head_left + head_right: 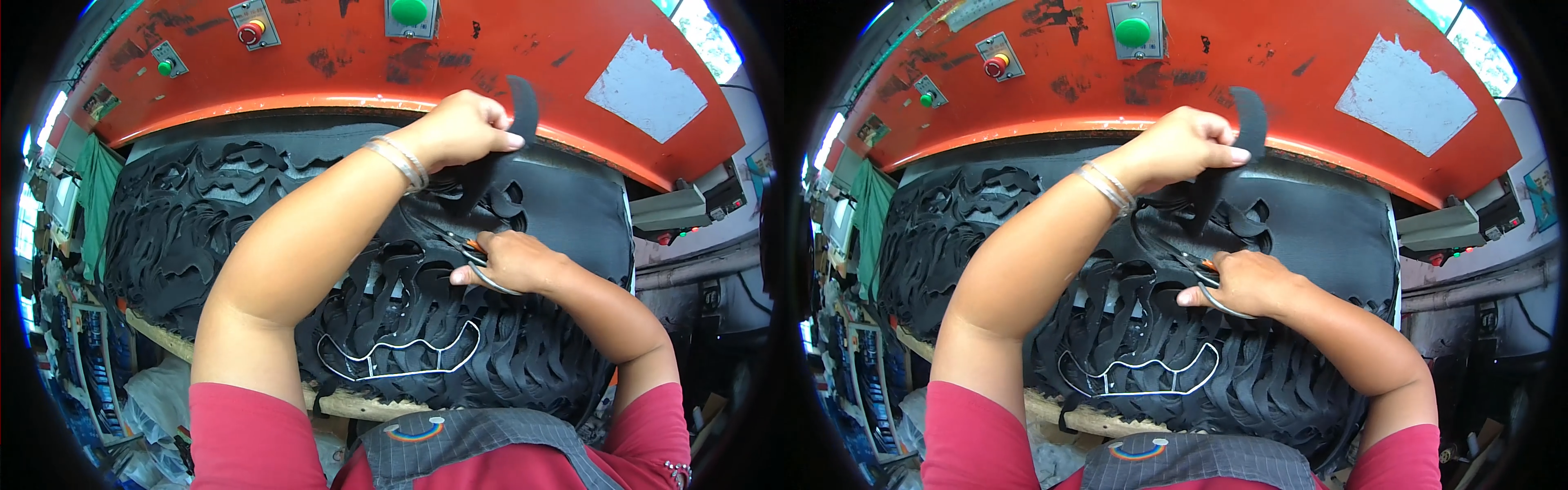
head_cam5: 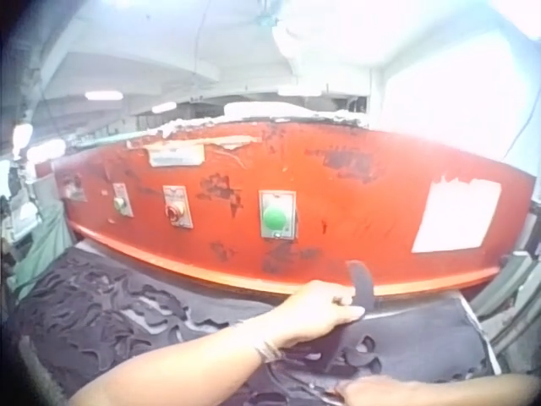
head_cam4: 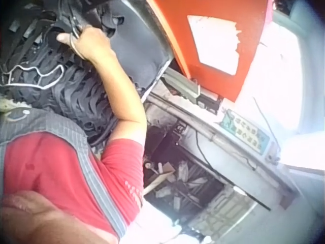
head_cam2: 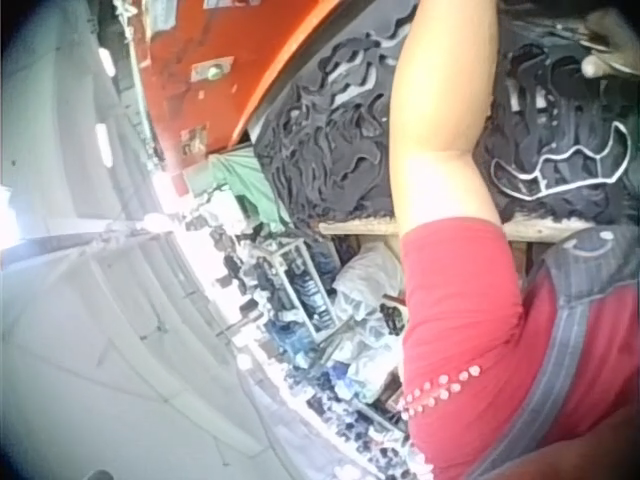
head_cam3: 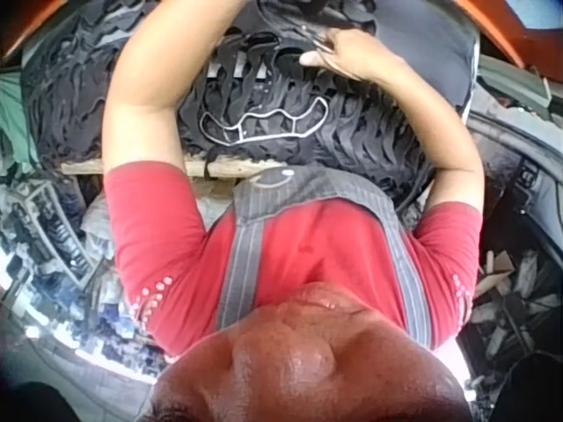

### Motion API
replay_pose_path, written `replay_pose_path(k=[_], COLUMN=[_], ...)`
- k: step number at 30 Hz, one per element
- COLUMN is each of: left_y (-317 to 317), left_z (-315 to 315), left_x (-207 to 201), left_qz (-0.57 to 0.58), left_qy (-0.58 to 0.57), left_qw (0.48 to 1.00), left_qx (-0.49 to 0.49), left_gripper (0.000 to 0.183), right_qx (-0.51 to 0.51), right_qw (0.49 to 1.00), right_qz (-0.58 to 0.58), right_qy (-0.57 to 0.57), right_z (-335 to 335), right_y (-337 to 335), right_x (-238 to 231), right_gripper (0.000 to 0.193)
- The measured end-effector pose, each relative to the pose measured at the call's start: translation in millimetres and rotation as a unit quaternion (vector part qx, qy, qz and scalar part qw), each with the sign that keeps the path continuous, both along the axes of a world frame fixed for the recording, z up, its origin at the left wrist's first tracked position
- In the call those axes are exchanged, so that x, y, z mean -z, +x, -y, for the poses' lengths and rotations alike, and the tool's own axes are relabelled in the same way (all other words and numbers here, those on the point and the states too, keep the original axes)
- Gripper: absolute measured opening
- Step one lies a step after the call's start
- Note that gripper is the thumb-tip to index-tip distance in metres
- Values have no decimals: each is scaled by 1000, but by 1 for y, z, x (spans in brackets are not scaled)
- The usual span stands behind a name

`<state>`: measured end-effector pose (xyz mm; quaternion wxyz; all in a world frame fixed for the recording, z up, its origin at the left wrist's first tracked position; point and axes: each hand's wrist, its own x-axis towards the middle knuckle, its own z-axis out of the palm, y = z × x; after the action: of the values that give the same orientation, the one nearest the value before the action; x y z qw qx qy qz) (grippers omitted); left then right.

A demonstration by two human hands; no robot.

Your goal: Cutting and trimming shoe components from a sheet of material using a hydraulic die press and scissors.

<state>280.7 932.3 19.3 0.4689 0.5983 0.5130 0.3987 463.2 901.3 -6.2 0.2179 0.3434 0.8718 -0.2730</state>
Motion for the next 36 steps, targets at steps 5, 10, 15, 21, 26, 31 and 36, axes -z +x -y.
replay_pose_path(k=[5, 10, 15, 21, 26, 31, 36], left_y=[-29, -26, 15, 36, 45, 49, 69], left_z=[57, 130, 158, 167, 169, 175, 175], left_x=[32, 66, 59, 57, 48, 53, 60], left_qz=[151, -46, -199, -246, -284, -415, -498], left_qy=[-4, 194, 249, 270, 263, 265, 271], left_qw=[988, 979, 947, 931, 922, 870, 822], left_qx=[-16, -40, -29, -27, -17, 19, 41], left_gripper=[28, 17, 11, 14, 15, 16, 13], right_qx=[-29, -18, -51, -90, -80, -82, -112], right_qw=[998, 997, 997, 993, 988, 987, 985], right_qz=[43, 1, 7, -16, 78, 71, 117], right_qy=[41, -74, -53, -70, -104, -123, -51], right_z=[-8, -29, -36, -33, -30, -42, -42], right_y=[52, 99, 96, 66, 49, 57, 48], right_x=[-42, -52, -53, -34, -43, -37, -29], right_gripper=[93, 97, 93, 97, 95, 95, 99])
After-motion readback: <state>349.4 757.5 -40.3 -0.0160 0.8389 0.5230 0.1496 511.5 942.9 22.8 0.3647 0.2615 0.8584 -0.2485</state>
